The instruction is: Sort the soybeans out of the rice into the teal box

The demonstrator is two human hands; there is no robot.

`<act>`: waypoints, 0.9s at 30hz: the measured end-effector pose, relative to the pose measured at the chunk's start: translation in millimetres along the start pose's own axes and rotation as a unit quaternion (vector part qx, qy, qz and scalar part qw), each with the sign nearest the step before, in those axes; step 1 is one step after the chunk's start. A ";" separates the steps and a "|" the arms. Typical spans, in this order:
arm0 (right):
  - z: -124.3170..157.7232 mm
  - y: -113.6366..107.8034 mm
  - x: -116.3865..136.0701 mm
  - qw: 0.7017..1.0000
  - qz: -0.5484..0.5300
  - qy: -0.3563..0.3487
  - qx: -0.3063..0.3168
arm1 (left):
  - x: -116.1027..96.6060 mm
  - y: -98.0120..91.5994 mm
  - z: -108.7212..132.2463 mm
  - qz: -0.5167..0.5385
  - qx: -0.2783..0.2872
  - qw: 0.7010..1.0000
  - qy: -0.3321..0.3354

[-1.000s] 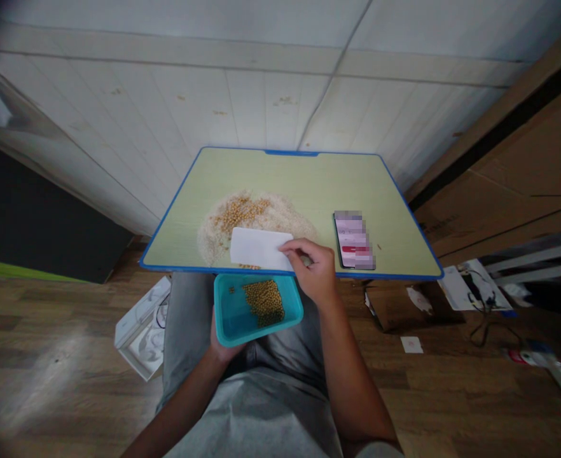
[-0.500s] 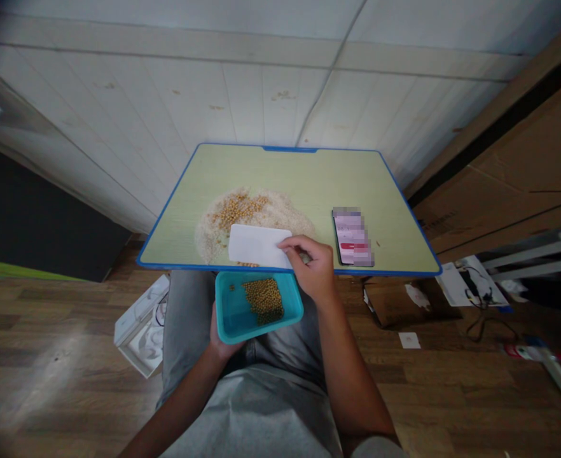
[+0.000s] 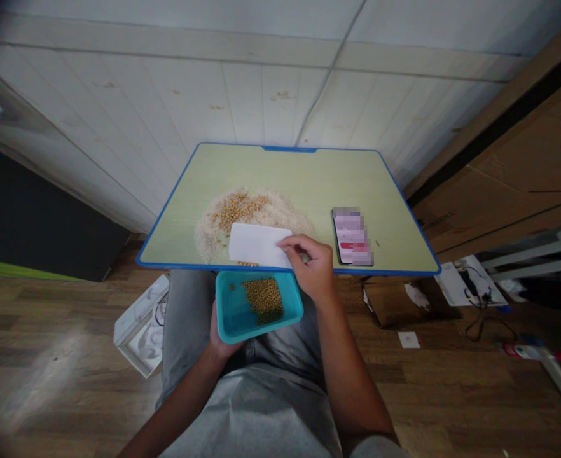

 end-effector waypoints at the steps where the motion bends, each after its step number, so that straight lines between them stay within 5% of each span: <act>1: -0.1 0.0 0.0 1.000 -0.001 -0.001 -0.001 | 0.2 -0.1 0.6 0.002 0.000 1.000 -0.001; 27: 0.7 1.7 0.9 1.000 -0.006 -0.013 -0.012 | 1.6 7.1 5.7 0.007 0.058 0.998 -0.007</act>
Point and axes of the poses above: each hand's wrist, its own z-axis away from the middle knuckle, its own y-axis out of the palm, x = y × z, the point moved 4 cm from there along -z, towards the middle knuckle, and after that the axes turned 1 degree about y, right-handed, at the moved point
